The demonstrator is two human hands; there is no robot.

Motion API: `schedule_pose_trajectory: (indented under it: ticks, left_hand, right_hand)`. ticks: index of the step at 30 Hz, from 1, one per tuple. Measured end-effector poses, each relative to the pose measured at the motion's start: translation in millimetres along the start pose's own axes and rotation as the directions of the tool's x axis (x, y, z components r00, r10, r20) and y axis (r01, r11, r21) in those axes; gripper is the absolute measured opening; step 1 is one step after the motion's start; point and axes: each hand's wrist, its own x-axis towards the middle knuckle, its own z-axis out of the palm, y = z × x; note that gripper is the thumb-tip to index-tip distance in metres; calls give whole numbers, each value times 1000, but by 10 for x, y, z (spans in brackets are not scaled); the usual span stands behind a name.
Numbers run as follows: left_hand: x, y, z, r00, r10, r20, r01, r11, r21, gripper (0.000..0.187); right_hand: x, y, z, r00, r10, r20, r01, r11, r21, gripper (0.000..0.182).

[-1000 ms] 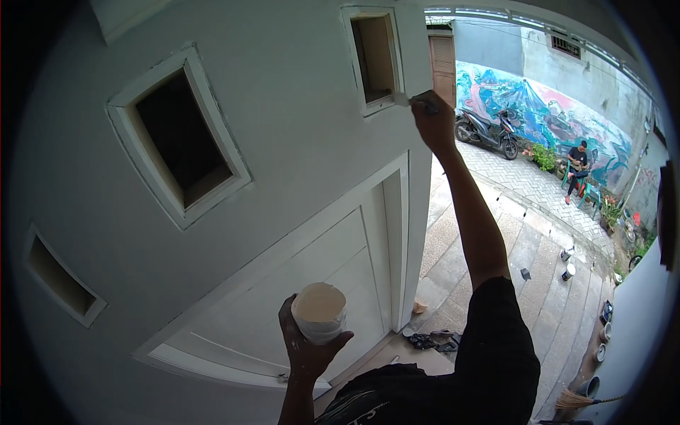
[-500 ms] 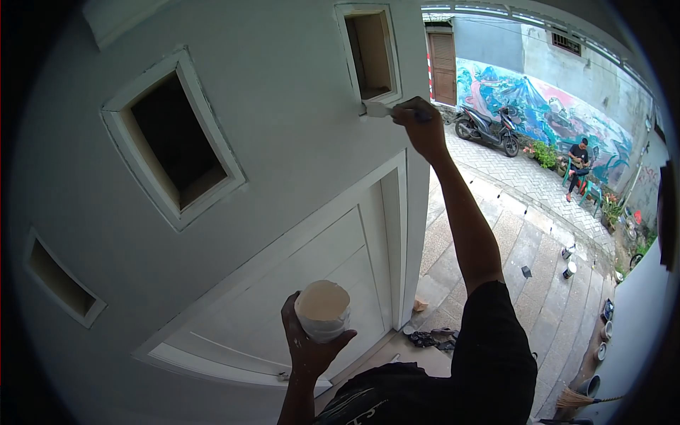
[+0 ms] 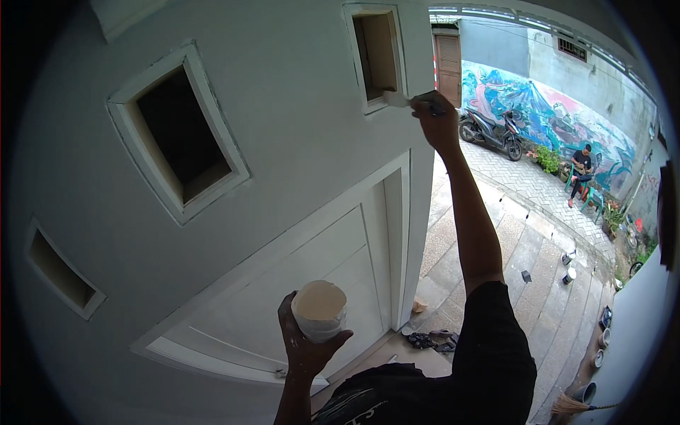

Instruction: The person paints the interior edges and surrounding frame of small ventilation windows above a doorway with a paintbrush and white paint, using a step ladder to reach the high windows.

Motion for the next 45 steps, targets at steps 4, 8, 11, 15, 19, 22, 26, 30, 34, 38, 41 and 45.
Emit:
schedule_pose_trajectory:
  ticks: [4, 8, 11, 15, 19, 22, 26, 30, 34, 38, 41, 45]
  left_hand:
    - [-22, 22, 3, 1000, 11, -4, -11, 1000, -5, 122]
    - [-17, 32, -22, 1000, -14, 4, 14, 1000, -5, 122]
    - [-33, 13, -23, 1000, -7, 5, 7, 1000, 15, 122]
    - [-31, 23, -32, 1000, -23, 3, 23, 1000, 19, 122]
    - [-53, 8, -28, 999, -43, -8, 43, 999, -1, 122]
    - [-36, 7, -43, 999, -45, 2, 45, 998, 31, 122]
    - [-36, 4, -33, 999, -46, -3, 46, 999, 19, 122]
    - [-34, -5, -45, 998, -61, -10, 61, 997, 42, 121]
    - [-15, -23, -51, 998, -56, 1, 56, 998, 29, 121]
    - [-14, -8, -43, 999, -51, -5, 51, 999, 7, 120]
    - [-6, -20, -43, 1000, -27, -6, 27, 999, 34, 119]
    - [-3, -43, -48, 999, -50, -12, 50, 999, 13, 119]
  right_hand:
    - [4, -23, 24, 982, 90, 167, -132, 957, 259, 9]
    - [104, -26, -113, 997, -11, -78, 13, 999, 33, 8]
    - [27, 62, 65, 996, -77, 44, 84, 983, -166, 6]
    - [72, 59, -138, 996, 19, 88, -26, 996, 85, 8]
    - [232, 142, -364, 981, -66, -180, 73, 997, 32, 8]
    - [181, 398, -265, 988, -102, -120, 87, 989, -123, 7]
    - [159, 443, -311, 987, 80, -139, -42, 965, 260, 7]
    - [245, 486, -299, 970, -32, -239, 52, 996, 77, 6]
    - [391, 379, -246, 975, -94, -201, 82, 995, -64, 7]
    - [783, 31, -157, 867, -53, -496, 247, 909, 335, 9]
    - [1063, -164, 1, 852, -49, -521, 285, 879, 383, 11]
    - [1291, -171, 204, 842, -19, -539, 237, 911, 339, 12]
